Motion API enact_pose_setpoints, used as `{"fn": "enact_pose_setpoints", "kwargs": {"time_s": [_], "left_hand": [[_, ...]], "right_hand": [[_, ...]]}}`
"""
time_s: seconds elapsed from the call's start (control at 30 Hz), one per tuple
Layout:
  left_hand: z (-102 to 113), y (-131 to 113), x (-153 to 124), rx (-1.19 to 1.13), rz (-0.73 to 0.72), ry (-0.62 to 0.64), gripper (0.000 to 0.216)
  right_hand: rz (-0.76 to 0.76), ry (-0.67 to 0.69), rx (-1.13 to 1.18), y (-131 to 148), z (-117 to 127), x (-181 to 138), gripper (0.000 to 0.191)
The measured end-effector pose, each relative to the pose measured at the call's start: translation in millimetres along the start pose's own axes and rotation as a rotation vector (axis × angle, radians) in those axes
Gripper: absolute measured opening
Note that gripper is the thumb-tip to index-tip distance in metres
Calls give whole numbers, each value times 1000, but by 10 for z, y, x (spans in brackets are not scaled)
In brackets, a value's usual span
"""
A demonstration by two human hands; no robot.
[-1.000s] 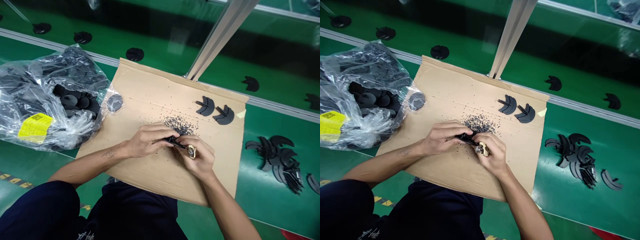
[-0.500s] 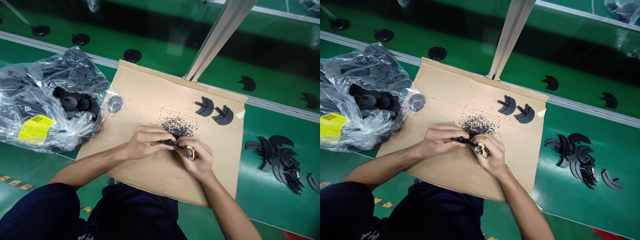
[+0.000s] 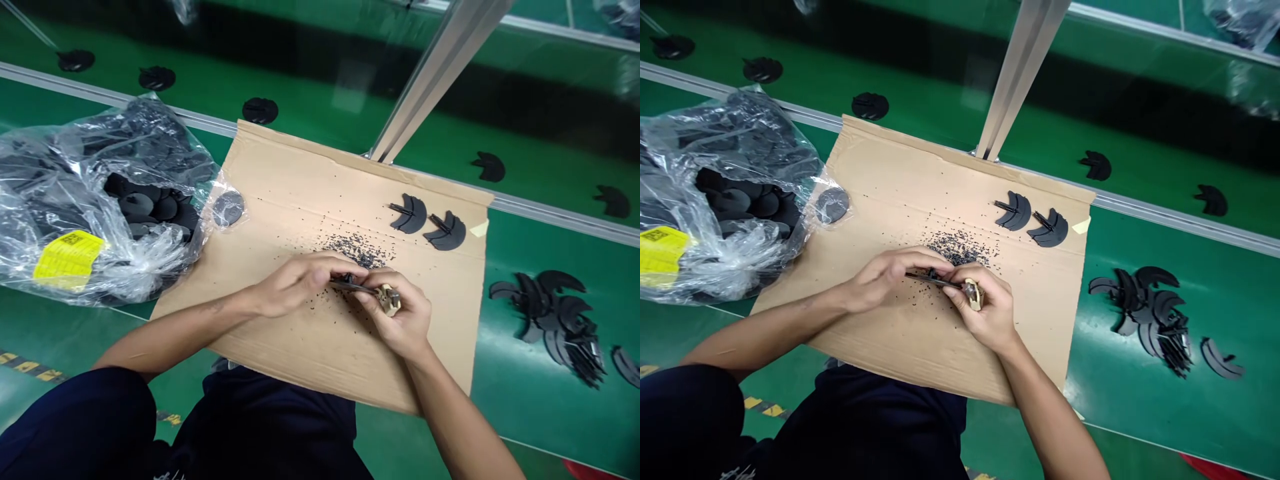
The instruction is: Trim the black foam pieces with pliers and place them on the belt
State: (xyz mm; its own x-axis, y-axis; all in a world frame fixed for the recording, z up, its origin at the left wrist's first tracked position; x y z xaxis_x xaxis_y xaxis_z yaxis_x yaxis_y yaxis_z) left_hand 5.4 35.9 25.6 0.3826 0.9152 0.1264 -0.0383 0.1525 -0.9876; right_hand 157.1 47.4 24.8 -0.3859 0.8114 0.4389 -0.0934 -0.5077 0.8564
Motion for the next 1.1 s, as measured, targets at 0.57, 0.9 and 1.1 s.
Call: {"fn": "enact_pose_setpoints", "kwargs": {"time_s": [0.57, 0.9, 1.1], "left_hand": [[-88, 295, 22, -399, 333, 126, 26], [-72, 224, -20, -210, 237, 156, 16], [-23, 190, 2, -52, 174, 86, 19]], "right_hand": [[-21, 104, 154, 43, -72, 14, 21], [166, 173, 49, 119, -112, -27, 9], [174, 190, -14, 94, -122, -18, 8]]}}
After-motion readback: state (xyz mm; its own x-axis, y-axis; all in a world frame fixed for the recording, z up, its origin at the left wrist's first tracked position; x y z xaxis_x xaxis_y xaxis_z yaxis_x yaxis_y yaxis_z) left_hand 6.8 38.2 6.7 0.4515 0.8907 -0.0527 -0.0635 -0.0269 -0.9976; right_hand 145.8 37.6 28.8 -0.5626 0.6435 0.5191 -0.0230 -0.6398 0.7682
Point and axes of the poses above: each hand's wrist, its own x-axis towards the middle knuckle, its own z-axis out of the back of the hand, y = z × x, the point moved 8 cm from there along x, towards the middle knuckle, and after that the axes turned 9 degrees about z, right-handed, at the moved point
